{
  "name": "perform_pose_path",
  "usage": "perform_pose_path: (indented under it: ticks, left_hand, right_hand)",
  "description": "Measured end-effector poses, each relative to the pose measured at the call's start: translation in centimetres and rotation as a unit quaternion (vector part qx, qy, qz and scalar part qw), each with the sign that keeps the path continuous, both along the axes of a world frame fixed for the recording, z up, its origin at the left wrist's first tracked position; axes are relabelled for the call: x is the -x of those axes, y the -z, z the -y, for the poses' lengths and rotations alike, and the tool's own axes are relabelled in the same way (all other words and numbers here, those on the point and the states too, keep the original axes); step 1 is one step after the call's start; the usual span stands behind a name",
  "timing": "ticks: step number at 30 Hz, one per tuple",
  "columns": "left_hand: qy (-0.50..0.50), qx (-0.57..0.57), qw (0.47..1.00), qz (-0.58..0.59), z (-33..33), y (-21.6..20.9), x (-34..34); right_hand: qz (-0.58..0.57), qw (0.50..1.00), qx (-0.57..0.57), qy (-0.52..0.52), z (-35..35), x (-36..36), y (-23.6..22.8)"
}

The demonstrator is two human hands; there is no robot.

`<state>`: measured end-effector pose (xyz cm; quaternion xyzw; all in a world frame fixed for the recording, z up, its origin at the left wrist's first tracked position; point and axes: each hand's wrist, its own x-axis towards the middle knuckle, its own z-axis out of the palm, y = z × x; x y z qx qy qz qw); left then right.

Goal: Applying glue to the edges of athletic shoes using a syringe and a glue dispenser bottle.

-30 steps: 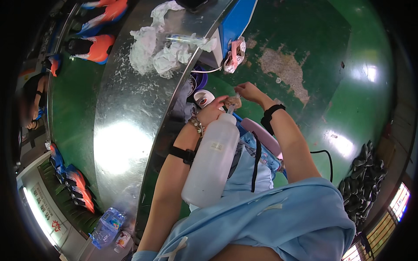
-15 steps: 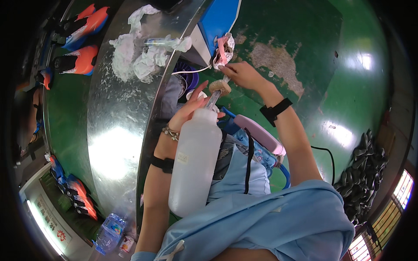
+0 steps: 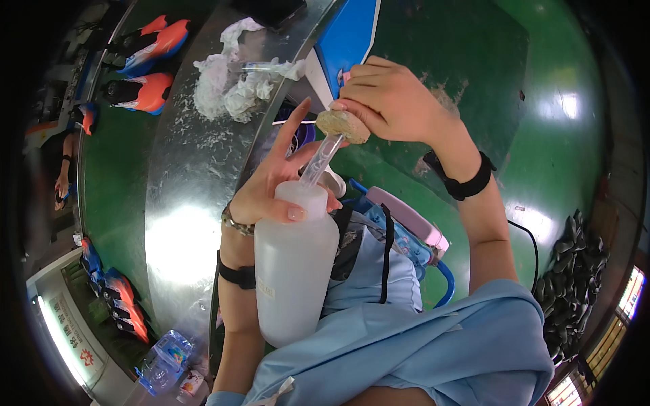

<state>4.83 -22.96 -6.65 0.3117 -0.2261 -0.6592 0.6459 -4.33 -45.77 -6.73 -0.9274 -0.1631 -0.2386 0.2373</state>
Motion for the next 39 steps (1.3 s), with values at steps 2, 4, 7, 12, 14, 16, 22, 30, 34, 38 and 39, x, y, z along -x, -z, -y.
perform_pose_path:
  ticks: [2,4,7,12,14,16,22,30,34,38,39]
  left_hand:
    - [-0.001,-0.021,0.998,0.066,-0.7,-1.5,0.0]
    - [-0.006,-0.043,0.995,0.088,-1.4,-2.8,0.1]
    - [-0.031,-0.06,0.989,0.131,-3.4,-4.7,0.0]
    - [-0.146,-0.087,0.948,0.268,-9.3,-9.2,0.2]
    - [-0.228,-0.084,0.896,0.371,-12.2,-11.9,0.9]
    - [-0.309,0.006,0.834,0.458,-14.5,-14.4,0.9]
    - [-0.511,0.015,0.625,0.59,-15.3,-19.4,-4.1]
    - [-0.622,-0.075,0.39,0.674,-9.3,-18.4,-11.2]
    - [-0.657,-0.109,0.315,0.677,-7.3,-16.8,-14.3]
    - [-0.685,-0.073,0.381,0.617,-6.1,-15.5,-14.9]
    - [-0.687,-0.063,0.384,0.614,-5.5,-15.4,-15.2]
  right_hand:
    - [-0.008,1.0,0.027,-0.011,0.0,-0.1,-2.0]
    - [0.005,0.999,0.044,-0.02,-0.4,-0.3,-3.4]
    - [0.057,0.997,0.05,-0.009,-0.5,-0.8,-4.5]
    - [0.105,0.962,-0.079,0.24,3.2,-1.3,-5.4]
    - [0.033,0.933,-0.139,0.33,4.4,-1.4,-4.7]
    - [-0.064,0.9,-0.231,0.365,4.1,-1.5,-3.0]
    - [-0.204,0.857,-0.434,0.189,-0.3,0.5,1.0]
    - [-0.2,0.896,-0.345,0.196,-0.3,0.2,-0.5]
    - [-0.227,0.923,-0.222,0.217,0.3,-1.6,-1.7]
    - [-0.205,0.953,-0.142,0.174,0.8,-4.8,-2.4]
    - [-0.214,0.949,-0.136,0.186,0.9,-5.6,-2.5]
